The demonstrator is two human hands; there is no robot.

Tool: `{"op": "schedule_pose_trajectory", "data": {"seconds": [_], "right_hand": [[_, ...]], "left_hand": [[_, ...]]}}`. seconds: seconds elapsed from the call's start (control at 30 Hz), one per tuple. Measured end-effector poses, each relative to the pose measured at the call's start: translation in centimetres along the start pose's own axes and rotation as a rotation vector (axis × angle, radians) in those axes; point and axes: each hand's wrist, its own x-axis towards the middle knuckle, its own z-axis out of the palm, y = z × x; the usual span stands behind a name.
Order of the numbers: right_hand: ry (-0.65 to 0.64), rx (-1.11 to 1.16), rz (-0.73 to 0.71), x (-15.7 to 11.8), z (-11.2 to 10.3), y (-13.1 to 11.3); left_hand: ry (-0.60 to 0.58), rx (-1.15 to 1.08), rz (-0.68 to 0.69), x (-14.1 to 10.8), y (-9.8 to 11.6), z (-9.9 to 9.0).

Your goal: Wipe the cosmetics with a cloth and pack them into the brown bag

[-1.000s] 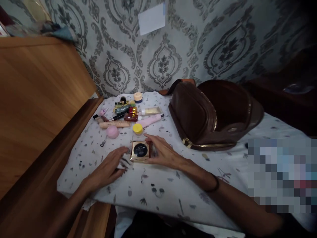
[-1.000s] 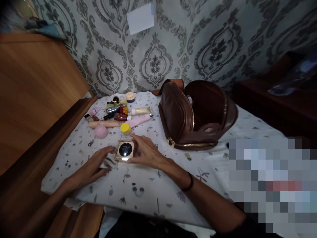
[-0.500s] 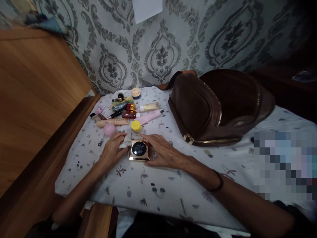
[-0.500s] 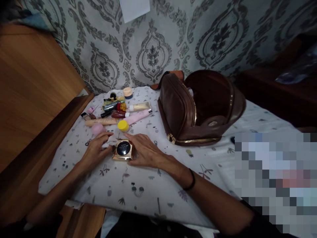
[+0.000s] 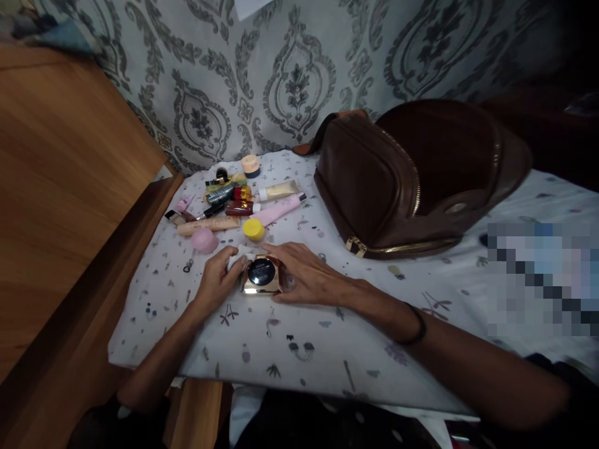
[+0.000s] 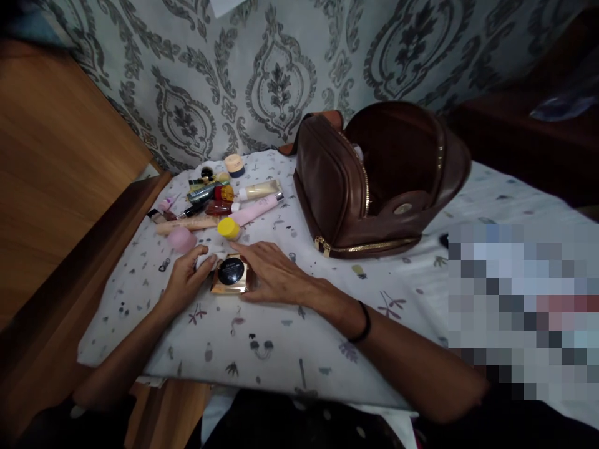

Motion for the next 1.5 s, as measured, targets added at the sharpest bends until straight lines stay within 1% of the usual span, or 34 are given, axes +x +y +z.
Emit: {"op": "schedule_pose_trajectory", "data": {"seconds": [0.13, 0.23, 0.3, 0.43, 0.53, 0.7, 0.83, 0.9, 1.07, 1.17, 1.37, 1.5], "right_hand": [[0.005, -0.01, -0.022, 0.0, 0.1, 0.2], [-0.002, -0.011, -0.025, 0.0, 0.1, 0.2], [-0.011, -0.016, -0.019, 0.0, 0.0, 0.2], [-0.013, -0.028, -0.024, 0.0, 0.0, 0.2], [-0.002, -0.025, -0.035, -0.1, 0.2, 0.4], [0.002, -0.02, -0.045, 0.0, 0.3, 0.5], [0.003, -0.025, -0.025, 0.1, 0.2, 0.3], [0.008, -0.026, -0.016, 0.1, 0.1, 0.2], [0.006, -0.034, -0.011, 0.1, 0.2, 0.1], [0.012, -0.038, -0.015, 0.1, 0.3, 0.3], [0.013, -0.015, -0.019, 0.1, 0.4, 0.4], [0.01, -0.016, -0.021, 0.0, 0.4, 0.4]], "left_hand": [[0.125, -0.056, -0.032, 0.4, -0.3, 0.5], [0.177, -0.076, -0.033, 0.5, -0.4, 0.2], [0.156, -0.059, -0.016, 0.6, -0.5, -0.1], [0.011, -0.043, 0.003, 0.9, -0.3, -0.6], [-0.041, -0.075, 0.015, 1.2, 0.0, -0.5], [-0.022, -0.049, 0.048, 1.5, -0.3, 0.1], [-0.019, -0.085, 0.009, 1.3, -0.8, 0.4], [-0.004, -0.099, 0.014, 1.1, -1.0, 0.4], [0.031, -0.065, 0.092, 0.1, -1.2, 0.1], [0.043, -0.047, 0.099, -0.5, -1.1, -0.1], [-0.011, -0.04, 0.111, -1.8, -0.3, -0.8], [-0.044, -0.074, 0.084, -3.2, -0.1, -1.3]]}}
